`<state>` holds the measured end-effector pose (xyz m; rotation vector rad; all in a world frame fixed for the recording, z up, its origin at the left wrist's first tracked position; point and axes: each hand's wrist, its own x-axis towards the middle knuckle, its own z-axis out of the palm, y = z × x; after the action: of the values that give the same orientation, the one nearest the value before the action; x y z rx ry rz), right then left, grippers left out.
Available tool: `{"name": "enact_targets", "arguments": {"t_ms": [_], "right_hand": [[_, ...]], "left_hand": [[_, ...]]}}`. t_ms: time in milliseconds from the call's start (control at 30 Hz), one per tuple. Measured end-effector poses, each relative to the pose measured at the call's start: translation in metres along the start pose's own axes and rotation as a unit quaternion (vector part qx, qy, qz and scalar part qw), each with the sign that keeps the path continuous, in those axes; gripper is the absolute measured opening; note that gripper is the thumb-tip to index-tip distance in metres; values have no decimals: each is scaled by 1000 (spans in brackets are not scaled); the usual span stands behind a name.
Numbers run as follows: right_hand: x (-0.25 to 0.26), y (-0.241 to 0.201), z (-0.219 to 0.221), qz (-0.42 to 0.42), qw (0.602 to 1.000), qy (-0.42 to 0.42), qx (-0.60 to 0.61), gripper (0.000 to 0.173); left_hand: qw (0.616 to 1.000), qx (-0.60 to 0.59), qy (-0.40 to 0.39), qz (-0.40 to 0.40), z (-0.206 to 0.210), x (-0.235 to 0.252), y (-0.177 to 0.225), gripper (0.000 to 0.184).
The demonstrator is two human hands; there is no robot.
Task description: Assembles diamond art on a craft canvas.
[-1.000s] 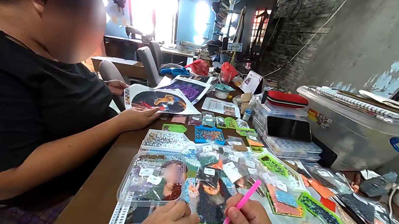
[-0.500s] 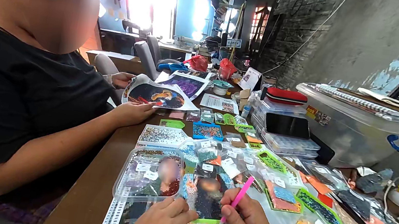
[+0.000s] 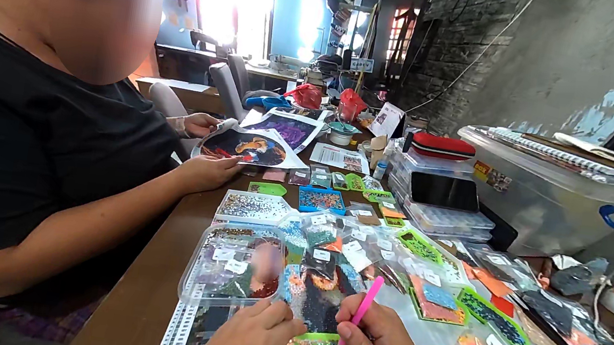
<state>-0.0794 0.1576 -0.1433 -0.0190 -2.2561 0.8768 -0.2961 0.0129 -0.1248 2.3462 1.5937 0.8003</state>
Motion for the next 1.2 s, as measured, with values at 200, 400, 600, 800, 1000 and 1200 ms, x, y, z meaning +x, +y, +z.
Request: {"name": "enact_targets", "arguments": {"t_ms": [200,400,600,800,1000,1200], "right_hand": [[0,0,0,5,1000,-3,-2,28],[2,1,0,6,1000,-12,-10,28],[5,0,-2,37,998,22,44,28],[10,-15,-21,181,966,116,143,13],[-10,-17,-32,256,943,153,147,13],[-14,-15,-30,254,942,159,153,16]], "left_hand": [[1000,5,1,4,0,0,-1,47],[1000,2,-3,3,-1,1,-2,48],[1000,5,-4,8,-2,2,-4,45],[998,-32,-37,-35,-8,5,-1,47],[998,-41,-38,-37,-7,4,1,48],[998,-41,-32,-47,-8,1,5,47]]}}
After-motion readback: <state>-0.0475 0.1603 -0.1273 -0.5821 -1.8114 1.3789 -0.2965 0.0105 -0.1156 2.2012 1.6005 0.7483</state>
